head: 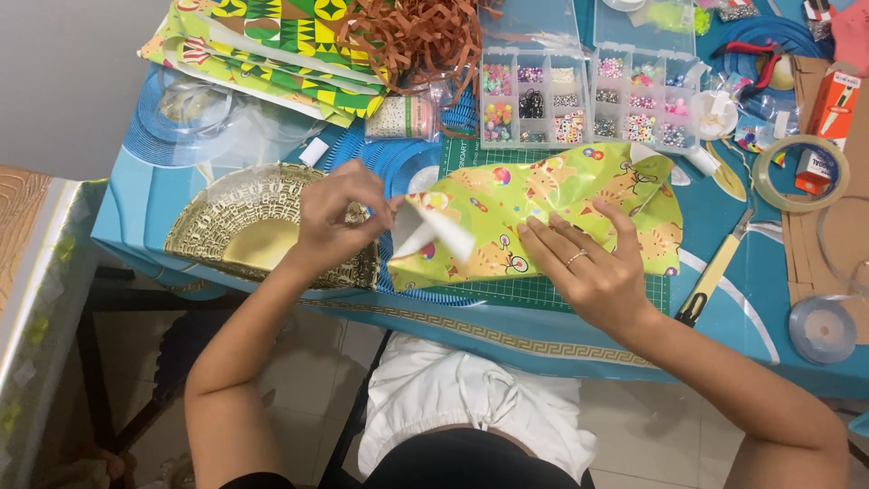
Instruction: The person wraps a small cardboard box with white tissue paper and then with green patterned wrapping paper. They fold the paper around the box and secure the edges with clear tape, smoothing the surface as they work.
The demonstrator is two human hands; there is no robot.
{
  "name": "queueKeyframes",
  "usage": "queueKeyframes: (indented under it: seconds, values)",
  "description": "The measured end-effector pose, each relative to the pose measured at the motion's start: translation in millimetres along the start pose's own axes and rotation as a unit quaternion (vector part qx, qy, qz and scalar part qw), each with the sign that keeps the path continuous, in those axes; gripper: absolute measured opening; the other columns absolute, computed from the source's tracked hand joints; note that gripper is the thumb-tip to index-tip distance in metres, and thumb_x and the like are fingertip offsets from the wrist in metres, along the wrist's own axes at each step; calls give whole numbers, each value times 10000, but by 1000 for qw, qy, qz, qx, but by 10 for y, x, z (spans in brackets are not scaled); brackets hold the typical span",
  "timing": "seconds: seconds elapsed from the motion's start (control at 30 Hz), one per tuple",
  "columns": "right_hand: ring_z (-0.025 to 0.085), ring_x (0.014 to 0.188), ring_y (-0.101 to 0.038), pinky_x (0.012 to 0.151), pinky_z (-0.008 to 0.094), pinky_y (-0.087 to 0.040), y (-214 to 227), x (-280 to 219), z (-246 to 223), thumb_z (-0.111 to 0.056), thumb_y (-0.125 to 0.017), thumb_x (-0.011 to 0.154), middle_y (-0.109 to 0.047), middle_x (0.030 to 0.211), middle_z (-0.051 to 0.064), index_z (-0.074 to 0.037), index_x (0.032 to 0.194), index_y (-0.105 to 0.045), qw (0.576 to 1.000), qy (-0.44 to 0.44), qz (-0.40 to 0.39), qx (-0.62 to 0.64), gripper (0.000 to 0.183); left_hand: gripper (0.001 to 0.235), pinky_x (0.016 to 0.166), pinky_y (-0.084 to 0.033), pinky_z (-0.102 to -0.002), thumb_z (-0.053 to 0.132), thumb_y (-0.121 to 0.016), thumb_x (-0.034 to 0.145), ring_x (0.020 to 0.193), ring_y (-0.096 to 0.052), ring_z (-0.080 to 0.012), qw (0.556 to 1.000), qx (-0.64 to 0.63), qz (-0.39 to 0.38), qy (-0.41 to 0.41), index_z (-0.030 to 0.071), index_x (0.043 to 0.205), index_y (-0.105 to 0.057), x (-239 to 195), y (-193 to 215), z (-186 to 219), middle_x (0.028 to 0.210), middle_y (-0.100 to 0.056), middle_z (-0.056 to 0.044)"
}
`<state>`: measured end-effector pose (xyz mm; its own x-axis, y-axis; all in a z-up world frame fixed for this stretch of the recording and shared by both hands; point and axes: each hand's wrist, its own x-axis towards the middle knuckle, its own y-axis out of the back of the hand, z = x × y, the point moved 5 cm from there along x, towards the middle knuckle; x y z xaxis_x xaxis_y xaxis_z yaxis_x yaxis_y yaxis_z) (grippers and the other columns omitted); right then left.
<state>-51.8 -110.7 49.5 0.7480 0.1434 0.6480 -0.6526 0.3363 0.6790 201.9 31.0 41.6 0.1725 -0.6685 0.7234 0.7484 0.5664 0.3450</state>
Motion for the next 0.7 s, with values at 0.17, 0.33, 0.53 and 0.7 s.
queueKeyframes:
  seconds: [0.17,0.33,0.53,0.7]
  values:
    - [140,881,-770,1092,489,-514,7,2,-27,-41,-751,941,-812,990,-28,-202,1070,-813,1000,19,-1,-11,215,621,1127,-454,-492,-55,-749,775,1303,-559,-361,996,-17,-82,-2,61,1362,-579,311,-69,260,1359,-638,-157]
    - [198,951,-777,936,354,-618,13,-43,-15,-34,-728,943,-809,1074,22,-153,1111,-801,999,18,-30,30,219,346,832,-660,-387,-104,-756,824,985,-771,-300,974,124,-162,-98,89,1111,-769,187,-178,341,1098,-800,-110]
    - [205,996,-769,920,313,-613,42,-88,-18,-49,-700,965,-803,1098,22,-161,1148,-795,998,28,-23,45,234,213,719,-654,-395,9,-678,963,924,-765,-316,959,155,-46,-234,33,1163,-747,-255,-109,83,1096,-782,-151]
    - [212,1017,-768,919,303,-616,41,-92,-26,-45,-701,963,-801,1116,24,-155,1151,-793,998,50,-28,29,236,217,778,-650,-339,151,-838,862,928,-768,-236,979,190,-63,-46,99,1060,-768,-506,-131,-338,995,-800,-53]
